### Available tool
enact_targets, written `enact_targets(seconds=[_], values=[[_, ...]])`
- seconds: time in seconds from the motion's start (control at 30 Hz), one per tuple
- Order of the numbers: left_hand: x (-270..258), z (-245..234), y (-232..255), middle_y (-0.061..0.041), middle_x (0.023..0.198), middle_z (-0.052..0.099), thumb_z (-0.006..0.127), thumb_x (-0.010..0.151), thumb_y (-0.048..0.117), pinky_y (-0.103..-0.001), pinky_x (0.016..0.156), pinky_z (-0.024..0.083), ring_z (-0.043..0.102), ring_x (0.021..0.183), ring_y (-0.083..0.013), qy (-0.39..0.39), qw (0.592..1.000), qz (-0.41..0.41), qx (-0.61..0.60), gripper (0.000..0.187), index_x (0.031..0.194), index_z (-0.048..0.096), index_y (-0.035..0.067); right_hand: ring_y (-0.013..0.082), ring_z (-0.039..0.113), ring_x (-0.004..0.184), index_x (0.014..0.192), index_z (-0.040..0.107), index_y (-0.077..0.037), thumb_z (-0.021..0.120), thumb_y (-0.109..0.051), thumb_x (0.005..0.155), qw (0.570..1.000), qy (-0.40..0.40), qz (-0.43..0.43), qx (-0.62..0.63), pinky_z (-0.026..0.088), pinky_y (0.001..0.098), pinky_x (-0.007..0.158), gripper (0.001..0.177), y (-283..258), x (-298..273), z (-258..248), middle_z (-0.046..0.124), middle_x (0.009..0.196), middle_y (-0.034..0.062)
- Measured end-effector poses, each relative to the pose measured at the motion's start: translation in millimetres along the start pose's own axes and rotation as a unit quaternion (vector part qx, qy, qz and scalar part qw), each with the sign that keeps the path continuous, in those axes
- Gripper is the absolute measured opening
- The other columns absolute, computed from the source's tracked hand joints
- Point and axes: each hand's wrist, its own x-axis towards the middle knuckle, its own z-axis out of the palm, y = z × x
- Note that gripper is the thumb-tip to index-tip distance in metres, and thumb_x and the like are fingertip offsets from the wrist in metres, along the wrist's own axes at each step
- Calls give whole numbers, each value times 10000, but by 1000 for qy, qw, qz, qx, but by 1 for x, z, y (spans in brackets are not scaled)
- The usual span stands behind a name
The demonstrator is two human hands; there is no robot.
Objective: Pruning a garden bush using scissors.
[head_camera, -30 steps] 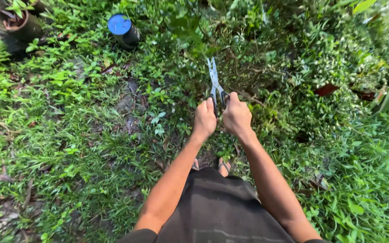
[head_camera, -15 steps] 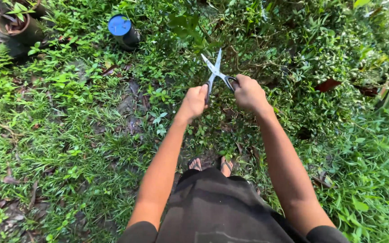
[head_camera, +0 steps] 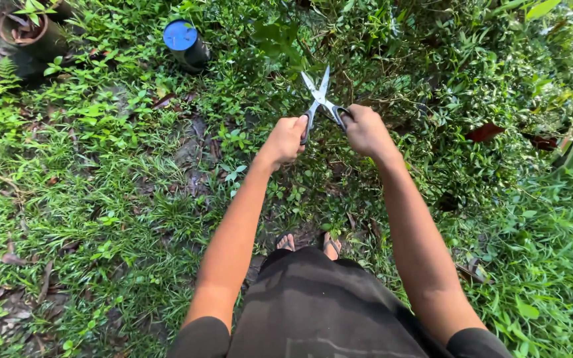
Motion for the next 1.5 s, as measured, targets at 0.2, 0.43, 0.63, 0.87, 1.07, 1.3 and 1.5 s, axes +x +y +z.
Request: enact_targets(seconds=[0.2,0.43,0.63,0.87,1.07,1.3,1.5], values=[[8,46,-28,-56,590,580,406,1084,392,-376,501,475,557,499,-183,136,983,123,11,531,725,574,39,494,634,835,1037,576,-24,506,-225,1046,996,67,45,-30,459,595,725,213,-14,-22,28,674,894,279],[4,80,-48,-177,609,606,408,1078,358,-479,547,448,606,537,-324,266,955,112,70,522,770,589,-21,520,657,795,1079,545,-85,475,-225,997,993,113,5,-28,478,619,717,177,-14,-45,50,687,856,289],[-18,87,-47,-213,762,630,408,1109,318,-467,600,453,604,678,-343,311,925,200,93,492,819,608,-26,534,631,852,1070,540,-54,463,-278,1071,994,102,36,-2,453,626,741,237,-14,-64,46,685,885,291],[-77,50,-30,-126,620,559,434,1079,336,-419,554,439,533,549,-240,170,971,150,79,457,781,552,10,481,621,778,1098,579,-55,506,-239,1060,997,51,-19,58,469,549,686,202,-15,-102,7,657,865,269],[-123,15,-57,-101,649,484,472,1086,365,-387,577,416,439,614,-208,23,975,177,130,446,816,500,11,448,633,707,1110,615,-106,540,-242,1018,998,-37,-49,28,483,509,623,180,10,-139,2,666,802,230],[-125,2,-91,-96,669,523,469,1063,441,-378,615,437,454,625,-203,3,978,128,163,495,843,513,0,430,634,659,1133,612,-154,515,-248,1005,997,-49,-45,-26,466,532,591,186,7,-145,30,636,701,217],[-121,-3,-119,-58,687,545,438,1074,484,-351,648,466,507,655,-176,-23,986,116,120,530,828,520,22,427,634,657,1057,593,-145,527,-289,1017,988,-53,-72,-123,461,549,591,163,11,-138,42,637,686,206]])
